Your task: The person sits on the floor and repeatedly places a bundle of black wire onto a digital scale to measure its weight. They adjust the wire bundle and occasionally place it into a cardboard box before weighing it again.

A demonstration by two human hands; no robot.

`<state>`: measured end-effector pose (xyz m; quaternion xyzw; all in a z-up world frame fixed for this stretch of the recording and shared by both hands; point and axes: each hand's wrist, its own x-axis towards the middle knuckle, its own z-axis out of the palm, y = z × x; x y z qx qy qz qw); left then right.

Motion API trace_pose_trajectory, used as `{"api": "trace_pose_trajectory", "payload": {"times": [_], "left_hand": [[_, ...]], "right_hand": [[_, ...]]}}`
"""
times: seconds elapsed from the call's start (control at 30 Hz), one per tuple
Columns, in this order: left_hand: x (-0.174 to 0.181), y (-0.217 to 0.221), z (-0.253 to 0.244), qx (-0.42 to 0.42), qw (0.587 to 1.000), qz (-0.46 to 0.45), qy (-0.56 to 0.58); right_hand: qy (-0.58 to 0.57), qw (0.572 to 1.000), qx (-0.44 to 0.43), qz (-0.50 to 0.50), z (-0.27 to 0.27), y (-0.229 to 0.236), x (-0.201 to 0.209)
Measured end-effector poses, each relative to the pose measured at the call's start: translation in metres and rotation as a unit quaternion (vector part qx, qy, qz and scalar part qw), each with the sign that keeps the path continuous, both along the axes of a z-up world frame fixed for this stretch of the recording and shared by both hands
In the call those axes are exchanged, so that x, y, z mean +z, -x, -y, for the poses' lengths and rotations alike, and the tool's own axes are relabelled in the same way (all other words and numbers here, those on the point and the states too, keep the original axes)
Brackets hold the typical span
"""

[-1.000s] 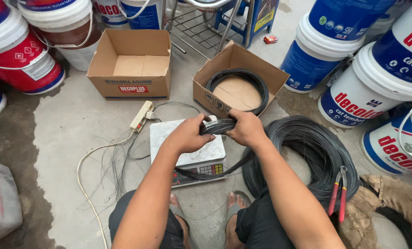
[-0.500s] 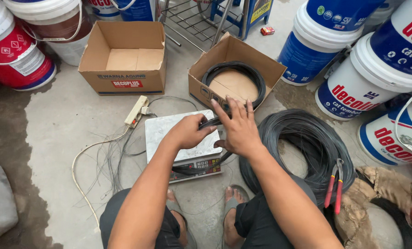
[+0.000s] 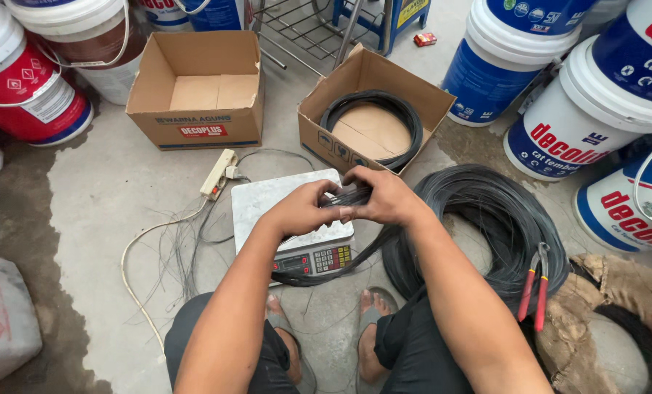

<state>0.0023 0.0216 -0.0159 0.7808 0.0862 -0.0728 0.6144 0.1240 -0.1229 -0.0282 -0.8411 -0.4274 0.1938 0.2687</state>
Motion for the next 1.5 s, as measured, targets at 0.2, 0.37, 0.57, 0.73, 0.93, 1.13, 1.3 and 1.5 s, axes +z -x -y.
{"api": "trace_pose_trajectory", "payload": {"times": [0.2,0.37,0.57,0.73,0.93,1.13,1.3,1.5], "left_hand": [[-0.013,0.002,-0.005,0.022,0.999,-0.017,0.022],[0.011,0.005,0.008,0.002,0.989,-0.053,-0.140],[-0.039,-0.011,0.006,0.036,0.997,-0.062,0.021],[-0.017,-0.005,0.021,0.068,0.989,-0.056,0.119],[-0.015,-0.012,0.013,0.159,0.964,-0.035,0.209],[-0.036,-0.038,0.004,0.270,0.928,-0.022,0.257],[-0.052,-0.061,-0.011,0.384,0.860,-0.006,0.336],[-0.027,-0.050,-0.035,0.441,0.779,0.046,0.443]], "right_hand": [[0.079,0.995,0.022,0.048,-0.008,0.023,0.035],[0.090,0.994,-0.018,0.061,-0.012,0.009,0.023],[0.022,0.995,0.018,0.095,-0.009,0.008,0.013],[-0.008,1.000,-0.012,0.023,0.011,0.025,0.046],[-0.023,0.985,-0.144,-0.086,0.022,0.039,0.051],[-0.129,0.935,0.060,-0.326,-0.004,0.083,-0.002],[-0.178,0.853,-0.054,-0.487,-0.018,0.096,-0.056],[-0.151,0.944,-0.148,-0.252,-0.019,0.080,-0.069]]}}
